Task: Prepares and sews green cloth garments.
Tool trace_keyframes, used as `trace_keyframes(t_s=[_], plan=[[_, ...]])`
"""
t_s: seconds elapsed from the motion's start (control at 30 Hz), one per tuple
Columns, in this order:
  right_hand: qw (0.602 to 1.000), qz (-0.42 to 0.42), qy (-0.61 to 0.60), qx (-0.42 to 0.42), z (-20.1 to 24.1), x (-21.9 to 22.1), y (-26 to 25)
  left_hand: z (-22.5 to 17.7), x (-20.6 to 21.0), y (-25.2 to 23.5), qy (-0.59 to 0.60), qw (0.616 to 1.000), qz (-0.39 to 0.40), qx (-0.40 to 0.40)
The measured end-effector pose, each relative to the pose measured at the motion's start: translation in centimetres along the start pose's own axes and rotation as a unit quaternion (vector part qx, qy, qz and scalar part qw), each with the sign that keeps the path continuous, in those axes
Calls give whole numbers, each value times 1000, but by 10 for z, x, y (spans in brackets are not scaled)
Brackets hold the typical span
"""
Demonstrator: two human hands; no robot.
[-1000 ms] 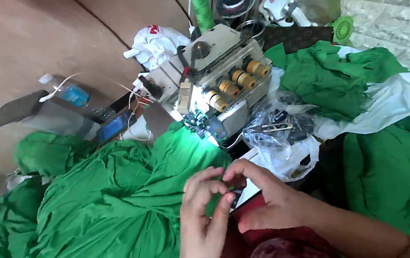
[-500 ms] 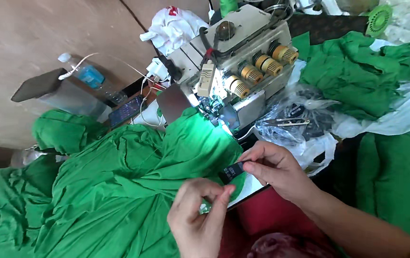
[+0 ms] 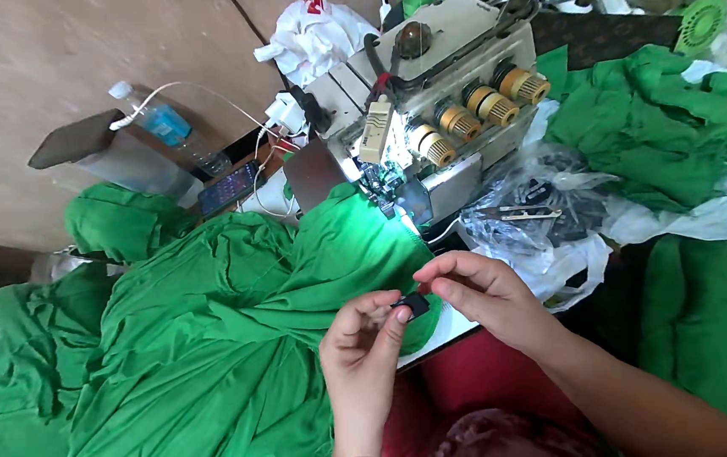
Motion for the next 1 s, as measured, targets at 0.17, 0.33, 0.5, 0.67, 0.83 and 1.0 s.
trace_keyframes(t_s=[0.17, 0.33, 0.5, 0.67, 0.83, 1.0], plan=[[1000, 28, 0, -14, 2, 3, -2, 1, 0, -1, 4, 1000, -4, -1], [999, 30, 8, -31, 1, 4, -5, 2, 0, -2, 1, 1000, -5, -5], [998, 16, 50, -32, -1, 5, -17, 5, 3, -13, -86, 993, 3, 86], [985, -70, 158, 13, 0, 5, -53, 6, 11, -53, -293, 899, 43, 323], [963, -98, 248, -40, -13, 3, -66, 15, 20, -77, -361, 859, 154, 330], [962, -65, 260, -54, -23, -6, -44, 12, 21, -79, -390, 846, 165, 326]])
Point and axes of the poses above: each hand's wrist, its own y-axis away from the middle knuckle, its own x-axis out of the palm, z = x × y, the point moved 2 cm from there along -y, towards the middle knuckle, and after that the axes turned 14 degrees about -z, right-handed, at the moved point
